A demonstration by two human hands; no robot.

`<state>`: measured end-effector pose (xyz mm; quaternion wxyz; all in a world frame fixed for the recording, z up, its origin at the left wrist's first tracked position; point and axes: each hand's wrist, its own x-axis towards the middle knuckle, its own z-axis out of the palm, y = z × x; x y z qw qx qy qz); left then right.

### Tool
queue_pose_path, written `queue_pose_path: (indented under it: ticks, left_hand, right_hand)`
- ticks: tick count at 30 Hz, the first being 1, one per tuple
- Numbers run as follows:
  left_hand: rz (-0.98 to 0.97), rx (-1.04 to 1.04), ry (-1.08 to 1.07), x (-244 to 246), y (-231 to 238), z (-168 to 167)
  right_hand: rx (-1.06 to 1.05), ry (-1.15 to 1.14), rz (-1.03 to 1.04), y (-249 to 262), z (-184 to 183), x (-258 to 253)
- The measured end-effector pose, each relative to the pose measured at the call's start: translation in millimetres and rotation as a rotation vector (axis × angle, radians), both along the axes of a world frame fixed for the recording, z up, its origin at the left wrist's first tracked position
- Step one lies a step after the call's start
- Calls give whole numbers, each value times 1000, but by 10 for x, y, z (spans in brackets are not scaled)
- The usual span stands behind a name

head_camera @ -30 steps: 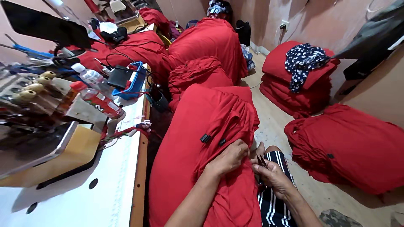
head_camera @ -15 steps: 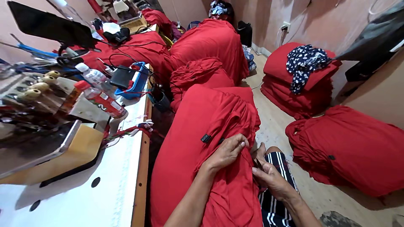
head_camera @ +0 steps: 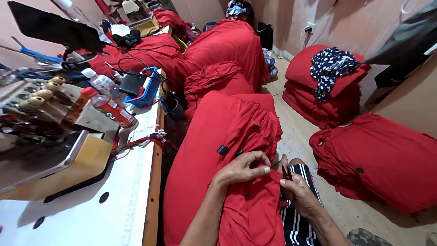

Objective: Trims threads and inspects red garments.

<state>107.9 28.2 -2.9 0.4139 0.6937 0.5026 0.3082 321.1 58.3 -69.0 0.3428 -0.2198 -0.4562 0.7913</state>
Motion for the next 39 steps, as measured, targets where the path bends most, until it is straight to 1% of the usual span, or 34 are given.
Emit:
queue_pose_path:
  ticks: [3,7,10,15,17,23,27,30,34,36,39]
  left_hand:
    - [-73,-21,93,-40,-9,4]
    - [-98,-56,212,4,-14,56]
    - [-115,-40,163,-19,-9,33]
    - [-133,-32,-33,-47,-20,6]
    - [-128,-34,-72,-49,-23,7]
    - [-92,-11,-19,-27,-36,7]
    - [-51,30,26,-2,-40,-11]
    - [-43,83,-6,-1,-29,-48]
    - [7,124,-42,28,-27,-62]
    - [29,108,-32,48,-24,-49]
    - [13,71,-11,52,-22,-28]
  right_hand:
    - [-91,2,-27,-2,-7,-5]
    - [-90,4,-21,1,-22,-9]
    - [-86,1,-13,10,-37,-5]
    - [-98,-11,-14,-3,-22,-20]
    - [-98,-5,-5,1,-25,-23]
    - [-88,0,-5,1,-26,-16]
    - [-6,6,1,4,-16,-13]
    - [49,-13,5,0,-8,-5]
    - [22,-41,12,-3,22,-18]
    - [-5,-42,13,-3,32,-25]
    - [-3,-51,16,-4,42,-25]
